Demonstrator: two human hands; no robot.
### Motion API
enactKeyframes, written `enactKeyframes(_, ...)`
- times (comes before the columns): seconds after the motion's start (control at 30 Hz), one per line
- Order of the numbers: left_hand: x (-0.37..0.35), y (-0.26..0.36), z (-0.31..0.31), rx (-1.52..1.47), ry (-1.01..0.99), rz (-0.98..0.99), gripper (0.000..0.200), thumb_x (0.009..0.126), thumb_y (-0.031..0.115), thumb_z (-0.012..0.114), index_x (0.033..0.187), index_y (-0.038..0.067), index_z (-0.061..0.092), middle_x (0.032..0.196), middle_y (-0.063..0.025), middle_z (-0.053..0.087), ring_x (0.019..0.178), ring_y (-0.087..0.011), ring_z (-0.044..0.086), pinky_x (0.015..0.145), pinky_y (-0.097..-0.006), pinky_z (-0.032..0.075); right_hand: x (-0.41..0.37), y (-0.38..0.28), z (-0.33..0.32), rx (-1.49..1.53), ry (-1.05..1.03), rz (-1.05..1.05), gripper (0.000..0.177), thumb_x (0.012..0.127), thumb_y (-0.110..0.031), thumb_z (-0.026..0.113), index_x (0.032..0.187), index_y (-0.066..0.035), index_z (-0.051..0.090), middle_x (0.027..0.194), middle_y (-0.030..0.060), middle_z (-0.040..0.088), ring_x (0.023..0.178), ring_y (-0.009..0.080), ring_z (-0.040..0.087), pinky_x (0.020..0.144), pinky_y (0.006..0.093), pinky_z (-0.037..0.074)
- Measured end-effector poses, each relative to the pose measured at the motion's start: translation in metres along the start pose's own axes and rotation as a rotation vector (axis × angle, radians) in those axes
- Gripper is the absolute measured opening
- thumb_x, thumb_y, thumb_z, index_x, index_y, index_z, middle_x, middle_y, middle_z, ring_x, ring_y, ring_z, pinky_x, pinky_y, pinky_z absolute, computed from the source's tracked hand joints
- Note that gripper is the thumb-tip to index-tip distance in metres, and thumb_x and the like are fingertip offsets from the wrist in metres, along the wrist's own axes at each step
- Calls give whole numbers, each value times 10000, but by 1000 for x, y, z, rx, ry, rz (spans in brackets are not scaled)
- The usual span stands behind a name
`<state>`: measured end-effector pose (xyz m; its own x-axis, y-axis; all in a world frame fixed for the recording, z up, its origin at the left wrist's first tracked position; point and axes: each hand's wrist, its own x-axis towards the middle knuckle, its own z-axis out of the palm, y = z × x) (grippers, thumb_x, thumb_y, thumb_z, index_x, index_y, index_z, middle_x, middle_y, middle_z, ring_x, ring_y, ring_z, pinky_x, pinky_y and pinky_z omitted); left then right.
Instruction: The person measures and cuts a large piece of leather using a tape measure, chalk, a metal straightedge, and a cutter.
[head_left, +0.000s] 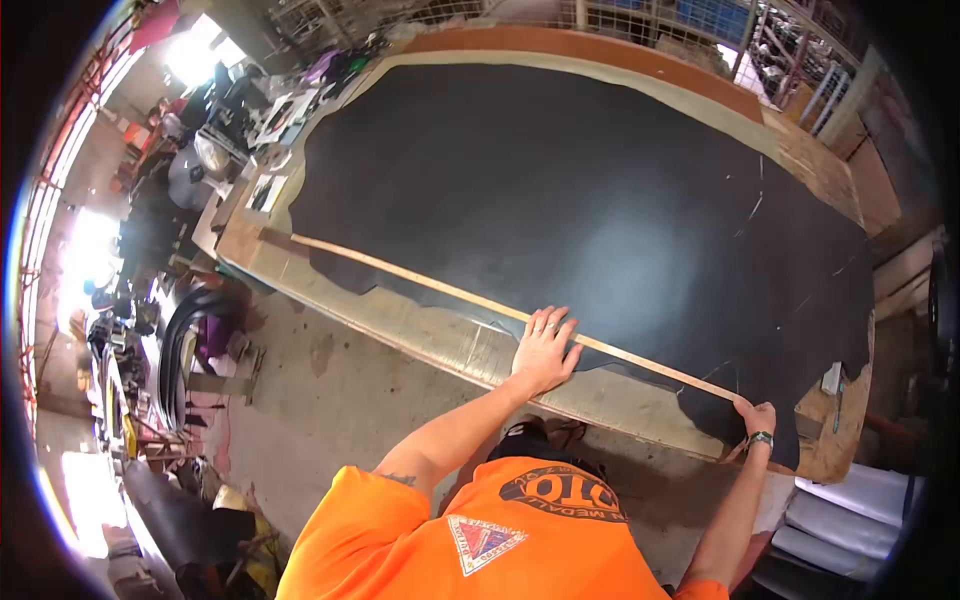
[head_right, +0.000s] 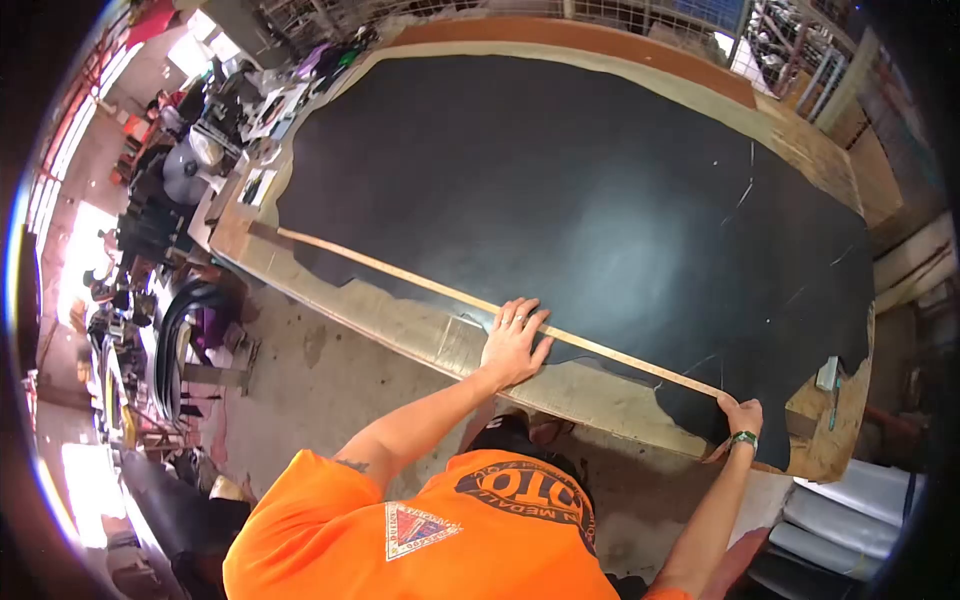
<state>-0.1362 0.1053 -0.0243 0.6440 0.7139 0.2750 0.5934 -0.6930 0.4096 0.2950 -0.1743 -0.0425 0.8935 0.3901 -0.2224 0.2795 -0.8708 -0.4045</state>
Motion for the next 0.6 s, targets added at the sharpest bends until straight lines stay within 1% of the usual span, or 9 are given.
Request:
enactKeyframes(0.1,0,0,-1,31,-12,0,478,920,330,630,1312,66,554,1405,-171,478,1358,-378,391,1160,-519,289,-17,-17,-8,54,-3,33,560,626,-411,920,813,30,629,864,215,713,806,336,690,765,419,541)
enactKeyframes(0.13,0,1,-3,20,-9,7,480,924,332,627,1315,64,552,1408,-173,474,1358,-379,390,1159,-518,289,-16,-13,-6,75,11,24,579,623,-422,921,831,32,628,869,223,712,812,347,691,773,420,542)
enactKeyframes(0.23,0,2,-4,4,-25,0,492,934,342,595,1318,38,547,1427,-189,464,1384,-378,375,1183,-511,255,-11,-6,-2,31,39,18,573,622,-428,925,814,24,630,868,228,711,807,345,691,770,424,542)
enactKeyframes(0.33,-1,1,-3,-2,-2,3,485,933,336,617,1314,45,547,1400,-185,476,1354,-390,395,1155,-522,295,-6,0,2,-5,58,-47,563,620,-437,925,796,11,632,859,231,712,798,344,693,768,427,543)
enactKeyframes(0.4,-4,-2,-1,17,1,1,489,935,340,612,1316,42,544,1402,-186,475,1354,-392,394,1155,-524,295,3,7,8,37,17,-23,577,617,-459,927,773,12,634,829,222,708,777,310,687,760,419,543)
enactKeyframes(0.53,-2,-2,-2,4,-2,9,484,940,345,603,1314,44,545,1401,-186,471,1356,-392,389,1160,-522,293,3,7,5,58,36,-27,598,620,-467,930,758,27,622,812,196,703,766,256,667,737,404,538)
enactKeyframes(0.6,-1,-1,-2,2,3,14,481,938,342,606,1311,45,548,1392,-186,475,1348,-392,393,1156,-522,297,5,10,4,46,32,-22,604,618,-471,931,753,28,618,808,193,700,764,261,663,735,407,536)
